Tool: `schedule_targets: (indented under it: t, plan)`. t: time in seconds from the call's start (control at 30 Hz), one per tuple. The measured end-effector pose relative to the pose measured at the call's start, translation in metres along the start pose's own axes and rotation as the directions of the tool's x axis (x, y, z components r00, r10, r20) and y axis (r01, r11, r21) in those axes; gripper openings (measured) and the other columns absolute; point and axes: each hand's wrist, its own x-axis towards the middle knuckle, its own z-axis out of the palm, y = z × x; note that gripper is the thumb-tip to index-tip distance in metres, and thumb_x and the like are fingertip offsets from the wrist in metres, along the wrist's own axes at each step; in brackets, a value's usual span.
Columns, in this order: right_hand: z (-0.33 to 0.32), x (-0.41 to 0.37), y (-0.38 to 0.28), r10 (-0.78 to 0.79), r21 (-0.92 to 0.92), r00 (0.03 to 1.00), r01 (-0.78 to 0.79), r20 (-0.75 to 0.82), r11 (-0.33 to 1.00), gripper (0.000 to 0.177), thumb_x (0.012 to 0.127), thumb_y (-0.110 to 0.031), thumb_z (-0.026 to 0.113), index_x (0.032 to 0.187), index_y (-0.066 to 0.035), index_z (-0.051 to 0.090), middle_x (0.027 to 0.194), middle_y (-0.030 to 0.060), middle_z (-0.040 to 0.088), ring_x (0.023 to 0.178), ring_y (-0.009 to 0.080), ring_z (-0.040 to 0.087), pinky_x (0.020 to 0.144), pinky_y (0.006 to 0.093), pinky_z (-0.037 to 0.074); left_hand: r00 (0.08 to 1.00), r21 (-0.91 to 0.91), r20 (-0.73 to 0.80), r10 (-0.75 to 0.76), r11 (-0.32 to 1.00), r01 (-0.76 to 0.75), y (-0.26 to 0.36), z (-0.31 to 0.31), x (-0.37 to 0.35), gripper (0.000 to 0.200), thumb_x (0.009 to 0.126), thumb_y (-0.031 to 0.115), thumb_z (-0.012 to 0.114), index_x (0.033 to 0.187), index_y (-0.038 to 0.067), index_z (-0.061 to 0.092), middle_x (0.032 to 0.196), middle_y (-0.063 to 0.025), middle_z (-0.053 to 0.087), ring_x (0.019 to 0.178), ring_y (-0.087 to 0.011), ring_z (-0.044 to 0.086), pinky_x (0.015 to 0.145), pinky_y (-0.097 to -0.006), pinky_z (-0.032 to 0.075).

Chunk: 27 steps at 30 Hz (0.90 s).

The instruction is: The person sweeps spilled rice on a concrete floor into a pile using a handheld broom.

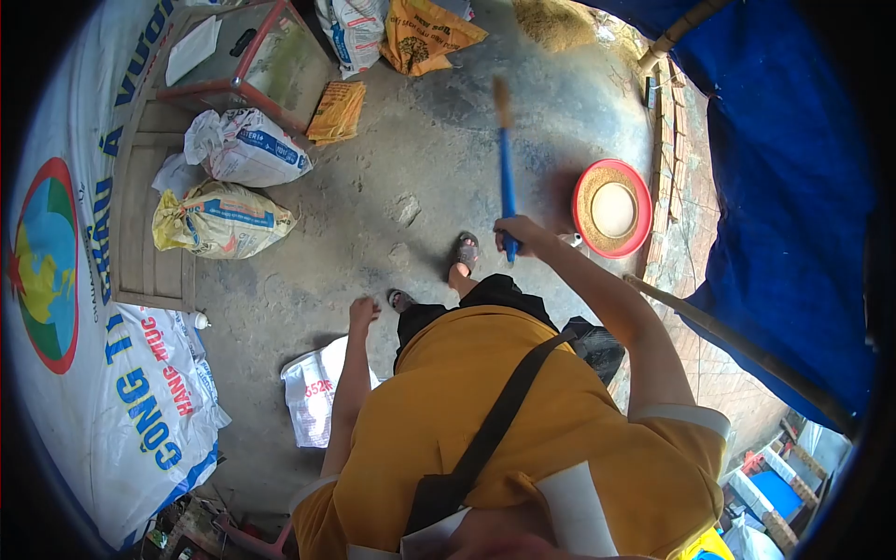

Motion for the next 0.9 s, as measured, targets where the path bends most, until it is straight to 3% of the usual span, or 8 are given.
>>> schedule_targets:
  t: [0.07,0.2,0.33,0.4,0.57,0.7,0.8,0.9]
  plan:
    - [0.01,-0.014,-0.01,0.113,0.063,0.993,-0.115,0.038,0.991,0.01,0.07,-0.006,0.043,0.062,-0.001,0.039,0.046,0.0023,0.038,0.037,0.0115,0.039,0.033,0.023,0.034,0.985,-0.035,0.053,-0.165,0.985,0.167,-0.114,-0.041,0.062,0.016,0.071,0.016,0.042,0.078,0.002,0.045,0.064,-0.0085,0.05,0.052,-0.0152,0.05,0.043,-0.0252,0.041]
    - [0.025,0.018,-0.01,0.366,0.143,0.662,-0.583,0.654,0.8,0.015,0.071,-0.006,0.041,0.059,-0.004,0.032,0.047,0.0009,0.033,0.038,0.0075,0.034,0.033,0.0182,0.033,0.958,-0.066,-0.085,-0.274,0.961,0.269,-0.088,-0.055,-0.005,0.014,0.07,0.016,0.042,0.077,0.003,0.044,0.063,-0.0072,0.049,0.05,-0.0147,0.049,0.044,-0.0263,0.041]
    - [0.092,0.06,-0.01,0.584,0.118,0.518,-0.802,0.625,0.585,0.015,0.069,-0.007,0.043,0.059,-0.004,0.031,0.046,0.0007,0.032,0.039,0.0085,0.036,0.033,0.0185,0.033,0.967,-0.118,-0.18,-0.18,0.98,0.161,-0.037,-0.041,-0.038,0.016,0.07,0.016,0.043,0.079,0.004,0.045,0.065,-0.0067,0.049,0.05,-0.0139,0.049,0.046,-0.0269,0.042]
    - [0.122,0.061,-0.009,0.519,0.113,0.51,-0.779,0.686,0.617,0.016,0.067,-0.007,0.045,0.059,-0.004,0.031,0.048,0.0016,0.033,0.039,0.0094,0.036,0.034,0.0192,0.034,0.958,-0.138,-0.21,-0.193,0.976,0.166,-0.026,-0.031,-0.029,0.019,0.07,0.017,0.044,0.083,0.004,0.045,0.068,-0.0067,0.049,0.051,-0.0139,0.05,0.047,-0.0266,0.042]
    - [0.082,0.088,-0.031,0.603,0.146,0.339,-0.927,0.722,0.346,0.017,0.067,-0.008,0.044,0.057,-0.004,0.031,0.051,0.0032,0.034,0.04,0.0114,0.036,0.036,0.022,0.035,0.996,-0.056,-0.07,-0.053,0.997,0.049,0.011,0.01,-0.027,0.026,0.07,0.023,0.048,0.089,0.006,0.042,0.073,-0.0064,0.05,0.06,-0.0153,0.052,0.054,-0.0287,0.042]
    - [-0.035,0.066,-0.084,0.359,0.514,0.705,-0.7,0.612,0.496,0.029,0.069,-0.007,0.044,0.086,0.012,0.029,0.052,0.0026,0.037,0.037,0.0077,0.038,0.032,0.0175,0.038,0.998,-0.046,0.003,-0.06,0.997,0.06,0.019,0.024,-0.028,0.029,0.07,0.024,0.048,0.09,0.006,0.042,0.073,-0.0061,0.049,0.062,-0.0151,0.052,0.056,-0.0281,0.041]
    - [-0.112,0.058,-0.109,0.243,0.573,0.812,-0.556,0.531,0.602,0.016,0.069,-0.007,0.042,0.059,-0.006,0.03,0.048,0.0001,0.034,0.039,0.0071,0.036,0.034,0.0197,0.035,0.991,-0.022,0.005,-0.133,0.991,0.133,-0.003,0.022,-0.012,0.028,0.07,0.024,0.047,0.09,0.006,0.042,0.073,-0.0064,0.05,0.062,-0.0154,0.052,0.057,-0.0291,0.041]
    - [-0.132,0.039,-0.12,0.158,0.648,0.937,-0.332,0.313,0.686,0.015,0.069,-0.006,0.041,0.059,-0.006,0.03,0.048,0.0008,0.034,0.039,0.0071,0.037,0.034,0.0184,0.035,0.983,0.003,-0.024,-0.182,0.983,0.182,-0.007,0.028,-0.007,0.023,0.072,0.021,0.043,0.087,0.004,0.045,0.071,-0.0072,0.051,0.056,-0.0146,0.052,0.051,-0.0273,0.043]
